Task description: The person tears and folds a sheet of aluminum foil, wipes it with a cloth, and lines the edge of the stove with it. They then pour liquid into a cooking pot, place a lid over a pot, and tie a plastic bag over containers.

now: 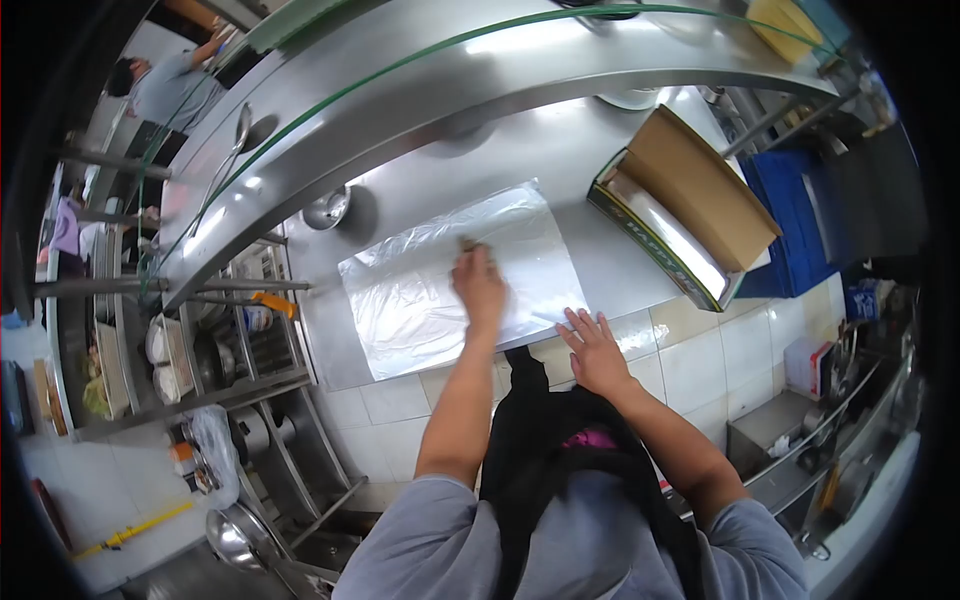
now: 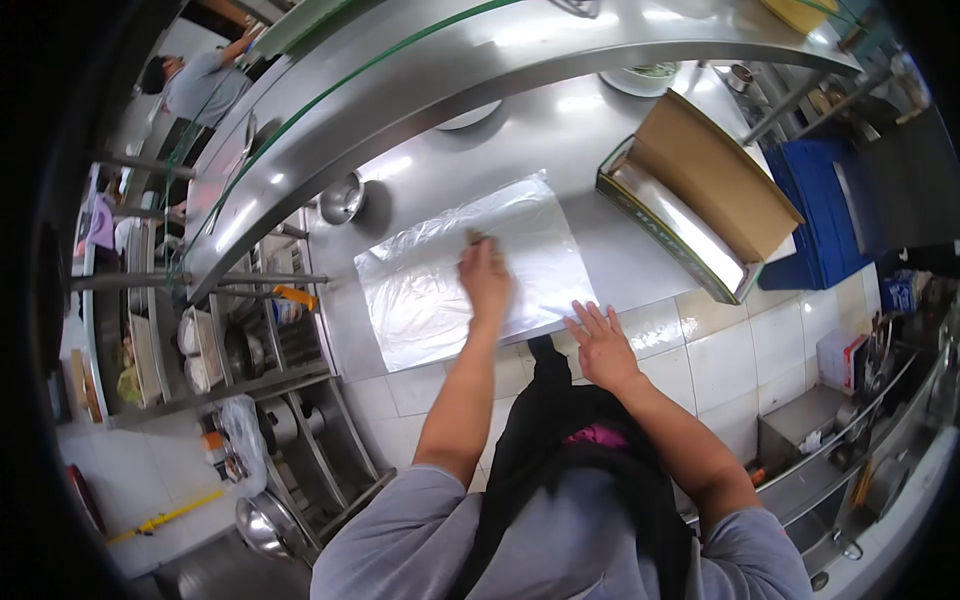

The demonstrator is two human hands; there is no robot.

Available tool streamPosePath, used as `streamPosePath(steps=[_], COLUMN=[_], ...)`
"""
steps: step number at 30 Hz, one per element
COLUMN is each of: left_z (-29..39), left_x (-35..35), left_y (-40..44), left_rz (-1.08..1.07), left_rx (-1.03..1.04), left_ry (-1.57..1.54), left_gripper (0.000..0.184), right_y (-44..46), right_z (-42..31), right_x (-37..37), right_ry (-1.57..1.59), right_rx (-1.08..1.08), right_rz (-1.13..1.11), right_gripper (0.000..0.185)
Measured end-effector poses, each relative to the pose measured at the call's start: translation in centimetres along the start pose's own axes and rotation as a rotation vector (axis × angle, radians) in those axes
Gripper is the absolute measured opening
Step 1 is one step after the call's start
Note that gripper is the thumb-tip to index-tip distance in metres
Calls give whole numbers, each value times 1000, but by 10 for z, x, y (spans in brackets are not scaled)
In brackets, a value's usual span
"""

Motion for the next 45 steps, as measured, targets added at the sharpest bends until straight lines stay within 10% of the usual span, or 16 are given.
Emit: streamPosePath(steps=[13,18,23,32,35,45], left_z=[138,89,128,-220,-237,150], left_x=[51,41,29,-127,-130,18], left_y=[-9,51,-54,-111,-116,-114], left_rz=[-481,-148,-340,131,162,-65], left_rx=[655,387,323,-311,-299,84], left_ry=[-166,-108,-69,334,328,-282], left_gripper=[39,31,36,35,30,50], right_y=[-4,-8,-11,-10,-11,-49], right_z=[8,8,16,14,15,39], right_x=[1,-3,-2,-4,-3,-27], right_ry=[29,17,49,62,60,214], right_rx=[13,-8,-3,-24,-32,142], right_rz=[-13,11,4,6,18,123], right_gripper=[65,63,62,58,59,38])
Point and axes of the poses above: each hand's wrist, its own y-axis towards the middle knuckle, its own x-axis out of the palm, z = x × y, the point moved 9 cm from there along y, towards the middle knuckle, and after that the axes turned 12 degrees about y, right-handed, at the moved point
